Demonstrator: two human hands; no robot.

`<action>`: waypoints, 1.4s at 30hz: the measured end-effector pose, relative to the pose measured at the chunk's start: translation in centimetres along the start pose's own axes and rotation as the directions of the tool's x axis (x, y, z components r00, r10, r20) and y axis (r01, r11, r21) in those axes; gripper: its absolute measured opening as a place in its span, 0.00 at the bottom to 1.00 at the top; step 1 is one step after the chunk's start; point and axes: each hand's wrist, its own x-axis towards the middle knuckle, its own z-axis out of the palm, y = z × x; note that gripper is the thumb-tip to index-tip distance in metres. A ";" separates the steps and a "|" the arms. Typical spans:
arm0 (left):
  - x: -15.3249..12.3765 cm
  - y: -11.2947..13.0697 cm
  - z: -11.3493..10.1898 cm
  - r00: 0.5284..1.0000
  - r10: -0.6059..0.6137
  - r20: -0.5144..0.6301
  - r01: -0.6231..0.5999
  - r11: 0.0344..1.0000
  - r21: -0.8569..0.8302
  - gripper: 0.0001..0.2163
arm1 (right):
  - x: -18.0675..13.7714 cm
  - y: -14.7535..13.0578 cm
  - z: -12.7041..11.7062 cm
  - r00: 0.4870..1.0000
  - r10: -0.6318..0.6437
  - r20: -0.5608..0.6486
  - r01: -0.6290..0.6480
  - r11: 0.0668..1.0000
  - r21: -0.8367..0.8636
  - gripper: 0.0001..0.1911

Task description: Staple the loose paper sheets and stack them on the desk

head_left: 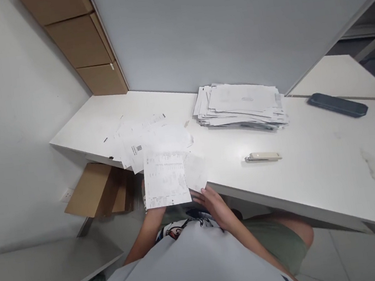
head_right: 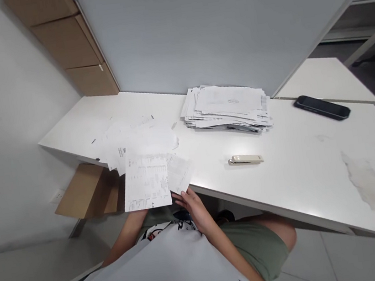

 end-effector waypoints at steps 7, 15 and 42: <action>0.3 3.3 -0.9 0.975 -0.188 0.117 0.193 0.981 -0.026 0.27 | 1.1 0.9 -0.9 0.997 0.018 -0.069 -0.019 1.000 -0.017 0.22; -1.1 0.2 1.9 0.954 -0.079 -0.289 0.052 0.994 -0.099 0.10 | -0.4 0.5 -1.4 0.998 0.060 0.007 -0.058 0.986 -0.157 0.23; 0.3 3.2 8.0 0.927 0.240 0.287 -0.225 0.971 -0.085 0.31 | 0.4 -6.9 -4.4 0.579 -0.757 -0.303 0.531 0.632 -0.564 0.22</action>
